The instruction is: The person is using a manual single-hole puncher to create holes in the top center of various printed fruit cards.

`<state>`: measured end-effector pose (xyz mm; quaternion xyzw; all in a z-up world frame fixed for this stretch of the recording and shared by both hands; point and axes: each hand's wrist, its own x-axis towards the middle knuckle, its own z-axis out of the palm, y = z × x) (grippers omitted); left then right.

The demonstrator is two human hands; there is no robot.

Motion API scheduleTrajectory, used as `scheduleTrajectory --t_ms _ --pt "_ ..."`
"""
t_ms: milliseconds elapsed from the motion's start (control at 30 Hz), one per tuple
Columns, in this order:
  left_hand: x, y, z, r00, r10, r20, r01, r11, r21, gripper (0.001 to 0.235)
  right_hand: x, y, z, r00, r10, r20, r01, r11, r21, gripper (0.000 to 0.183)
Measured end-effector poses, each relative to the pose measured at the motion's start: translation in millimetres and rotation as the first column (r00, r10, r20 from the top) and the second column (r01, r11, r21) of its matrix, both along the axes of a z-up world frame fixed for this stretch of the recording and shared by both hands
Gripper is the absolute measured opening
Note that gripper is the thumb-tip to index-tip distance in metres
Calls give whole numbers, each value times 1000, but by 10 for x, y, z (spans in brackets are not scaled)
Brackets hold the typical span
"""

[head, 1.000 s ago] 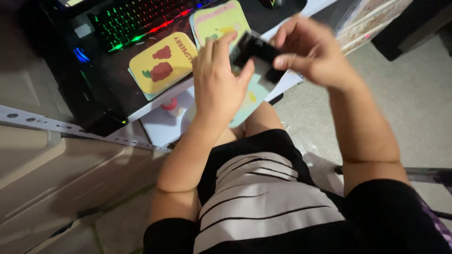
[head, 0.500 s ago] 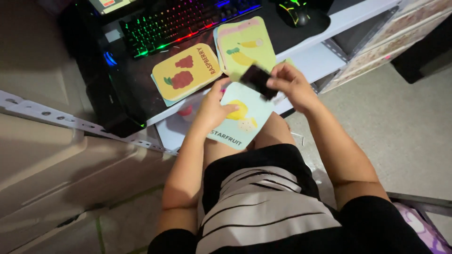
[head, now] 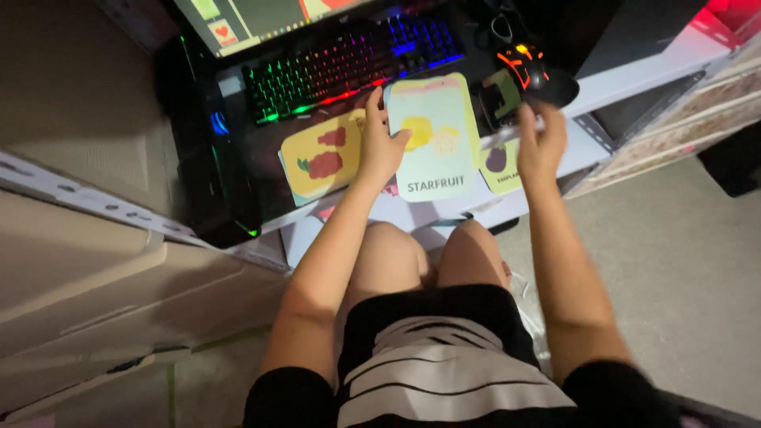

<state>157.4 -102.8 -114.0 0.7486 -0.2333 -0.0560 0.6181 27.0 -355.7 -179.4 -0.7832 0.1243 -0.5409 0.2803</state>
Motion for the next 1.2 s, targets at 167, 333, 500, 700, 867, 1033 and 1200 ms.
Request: scheduleTrajectory --t_ms 167,333,500,700,867,1033,1200 --pt "313 320 -249 947 144 287 -213 951 224 84 -776 28 -2455 958 -10 -285 185 783 594 34" --pt "501 1209 -439 709 251 659 -437 889 132 58 -1054 -72 -4690 883 322 -340 413 -190 891 44" --pt "489 1802 -798 735 515 442 -586 809 32 50 -1125 209 -4913 909 390 -149 217 -138 966 46" --pt "506 1653 -716 681 563 469 -606 792 -72 43 -1311 -43 -4883 867 496 50 -53 -8 999 52" --pt "522 1670 -780 678 576 457 -613 786 -80 40 -1527 -107 -4954 803 563 194 -241 8 971 57" --pt "576 1713 -747 725 569 389 -602 797 -44 40 -1486 -30 -5053 681 647 342 -458 12 889 64" --pt "486 1700 -609 799 517 306 -567 818 98 45 -1269 -142 -5022 483 740 468 -697 2 717 75"
